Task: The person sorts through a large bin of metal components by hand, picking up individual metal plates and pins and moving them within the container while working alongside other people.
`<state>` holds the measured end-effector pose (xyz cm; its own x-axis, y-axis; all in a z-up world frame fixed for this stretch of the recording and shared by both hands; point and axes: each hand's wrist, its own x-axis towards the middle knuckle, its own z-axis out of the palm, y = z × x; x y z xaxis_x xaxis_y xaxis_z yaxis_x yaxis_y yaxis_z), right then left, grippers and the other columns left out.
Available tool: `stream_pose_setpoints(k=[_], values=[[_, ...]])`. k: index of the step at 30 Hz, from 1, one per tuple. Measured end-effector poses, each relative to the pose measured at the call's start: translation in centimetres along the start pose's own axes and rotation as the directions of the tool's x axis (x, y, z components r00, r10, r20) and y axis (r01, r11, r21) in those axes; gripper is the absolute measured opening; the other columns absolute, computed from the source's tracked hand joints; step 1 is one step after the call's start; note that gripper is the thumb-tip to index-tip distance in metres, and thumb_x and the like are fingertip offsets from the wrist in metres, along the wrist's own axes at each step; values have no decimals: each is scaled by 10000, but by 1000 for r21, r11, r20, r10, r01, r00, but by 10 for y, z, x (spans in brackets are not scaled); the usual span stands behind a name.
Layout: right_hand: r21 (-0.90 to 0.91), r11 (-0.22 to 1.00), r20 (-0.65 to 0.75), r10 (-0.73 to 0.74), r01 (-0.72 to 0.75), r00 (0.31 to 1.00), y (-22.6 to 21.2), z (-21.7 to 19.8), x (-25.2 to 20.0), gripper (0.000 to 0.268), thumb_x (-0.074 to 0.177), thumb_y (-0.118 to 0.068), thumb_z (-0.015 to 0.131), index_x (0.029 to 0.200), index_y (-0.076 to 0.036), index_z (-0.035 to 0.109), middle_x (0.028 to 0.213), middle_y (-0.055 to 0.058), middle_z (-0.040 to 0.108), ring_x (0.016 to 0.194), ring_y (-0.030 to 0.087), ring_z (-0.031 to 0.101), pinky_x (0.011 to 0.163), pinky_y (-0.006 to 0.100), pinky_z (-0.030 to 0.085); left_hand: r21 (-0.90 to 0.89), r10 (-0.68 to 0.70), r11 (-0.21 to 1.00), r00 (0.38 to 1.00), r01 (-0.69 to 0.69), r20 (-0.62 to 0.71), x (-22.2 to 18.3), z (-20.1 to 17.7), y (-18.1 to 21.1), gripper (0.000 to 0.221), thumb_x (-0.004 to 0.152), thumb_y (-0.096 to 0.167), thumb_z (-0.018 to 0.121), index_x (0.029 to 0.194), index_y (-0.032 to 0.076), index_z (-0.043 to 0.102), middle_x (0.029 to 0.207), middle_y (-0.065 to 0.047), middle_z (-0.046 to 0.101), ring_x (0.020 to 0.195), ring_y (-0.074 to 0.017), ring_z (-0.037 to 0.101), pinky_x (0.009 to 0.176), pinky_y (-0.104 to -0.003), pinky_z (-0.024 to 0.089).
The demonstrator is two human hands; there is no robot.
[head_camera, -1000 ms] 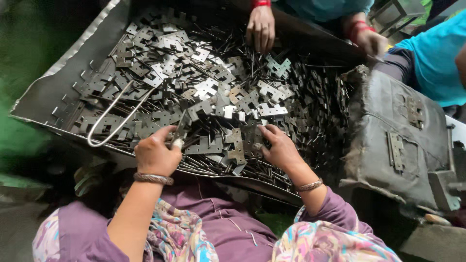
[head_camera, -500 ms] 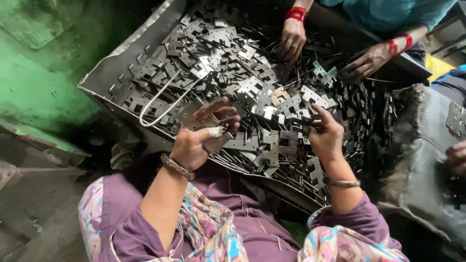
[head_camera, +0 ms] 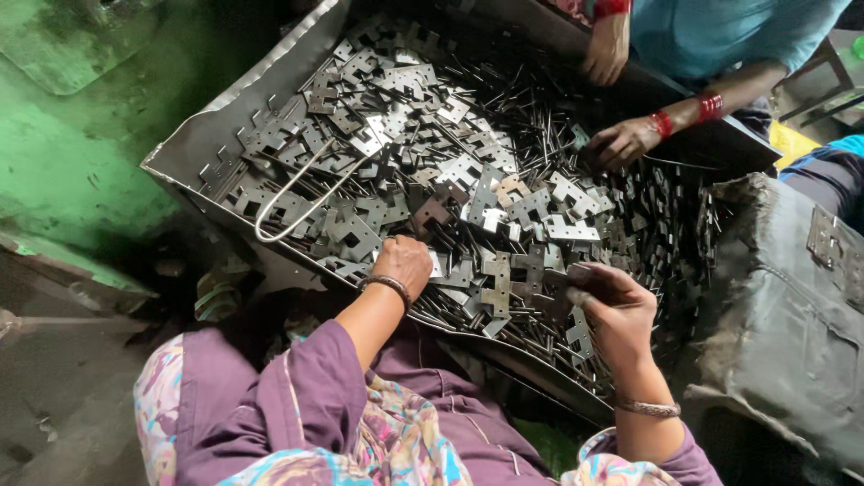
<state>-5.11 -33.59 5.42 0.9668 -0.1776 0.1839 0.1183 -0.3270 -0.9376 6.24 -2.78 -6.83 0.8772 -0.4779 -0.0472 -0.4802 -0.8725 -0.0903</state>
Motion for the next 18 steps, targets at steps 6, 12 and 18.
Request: stream_pose_setpoints(k=[6,12,18], values=[[893,155,330,411,-422,850,62,-21,19,435,992,127,566,1420,75,508,1148,275,665,819,265,717,706,341,611,-407,-81,911,939,-67,-335,-15,-33,-15,278,730,61,621,1000,27,675,945,-137,704,898,-300,676,719,-423,561],[621,574,153,579,-534,801,-5,24,9,666,837,142,546,1484,14,452,1210,198,676,1073,305,717,897,407,617,-464,-268,-880,910,-99,315,-32,-47,16,183,1069,31,574,1222,56,672,972,-111,617,858,-265,606,715,-447,510],[-173,978,323,-52,113,945,-50,85,-28,730,888,122,633,1571,1,407,1458,238,580,1295,342,607,1065,384,477,44,105,-994,954,97,282,-54,-75,85,362,917,198,468,1251,106,573,1094,-140,726,989,-294,705,776,-449,591]])
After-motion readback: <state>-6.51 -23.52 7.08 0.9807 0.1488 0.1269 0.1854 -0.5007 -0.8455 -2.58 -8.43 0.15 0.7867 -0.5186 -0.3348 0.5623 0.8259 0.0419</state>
